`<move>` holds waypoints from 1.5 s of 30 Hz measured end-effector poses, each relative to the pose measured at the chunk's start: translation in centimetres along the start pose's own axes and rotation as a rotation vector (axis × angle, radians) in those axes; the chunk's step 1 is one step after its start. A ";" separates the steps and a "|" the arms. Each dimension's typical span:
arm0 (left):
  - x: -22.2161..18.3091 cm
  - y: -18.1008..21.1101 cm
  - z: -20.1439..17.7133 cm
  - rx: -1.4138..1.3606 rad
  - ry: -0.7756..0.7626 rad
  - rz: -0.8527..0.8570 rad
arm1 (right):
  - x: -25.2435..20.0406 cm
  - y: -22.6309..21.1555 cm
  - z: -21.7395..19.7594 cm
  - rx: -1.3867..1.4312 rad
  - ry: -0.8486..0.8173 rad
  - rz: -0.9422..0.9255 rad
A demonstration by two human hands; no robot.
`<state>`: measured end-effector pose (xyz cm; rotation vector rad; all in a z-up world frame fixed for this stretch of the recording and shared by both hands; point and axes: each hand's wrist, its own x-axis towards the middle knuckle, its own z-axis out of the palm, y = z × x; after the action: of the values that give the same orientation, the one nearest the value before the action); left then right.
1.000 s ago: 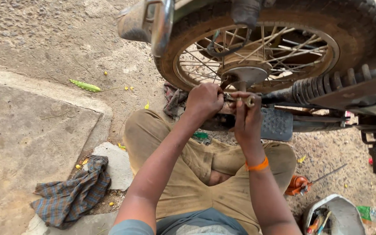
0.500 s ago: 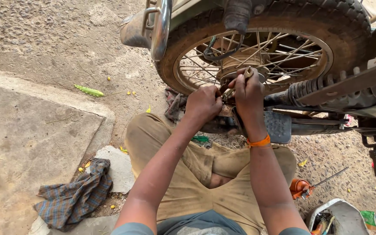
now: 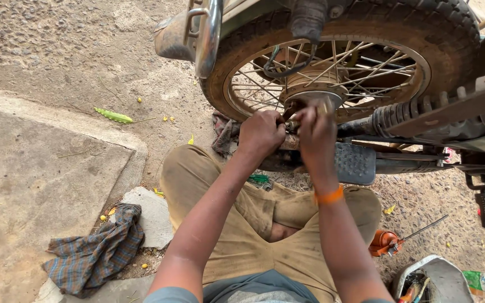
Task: The person sits on the ground beside a motorcycle and works on the rear wheel hub and brake area. They use a spanner to loosen and turn fasteners at the hub, reposition the tool repeatedly, and later use a long T-handle wrench on components near the wheel and rear rack.
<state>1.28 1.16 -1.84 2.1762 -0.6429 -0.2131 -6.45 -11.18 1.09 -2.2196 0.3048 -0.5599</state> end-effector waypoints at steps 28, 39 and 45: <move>0.0 0.5 -0.3 0.042 -0.035 0.002 | 4.7 -1.1 -0.8 -0.113 -0.083 0.017; 0.1 0.3 -0.2 0.067 -0.034 -0.001 | 1.1 0.0 -0.3 -0.110 -0.072 -0.030; 0.1 0.0 0.1 0.026 -0.036 0.025 | -5.9 -1.3 -0.2 -0.066 0.106 -0.363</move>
<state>1.36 1.01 -1.85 2.1926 -0.6960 -0.2325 -11.65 -8.16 0.46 -2.3276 -0.0306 -0.8747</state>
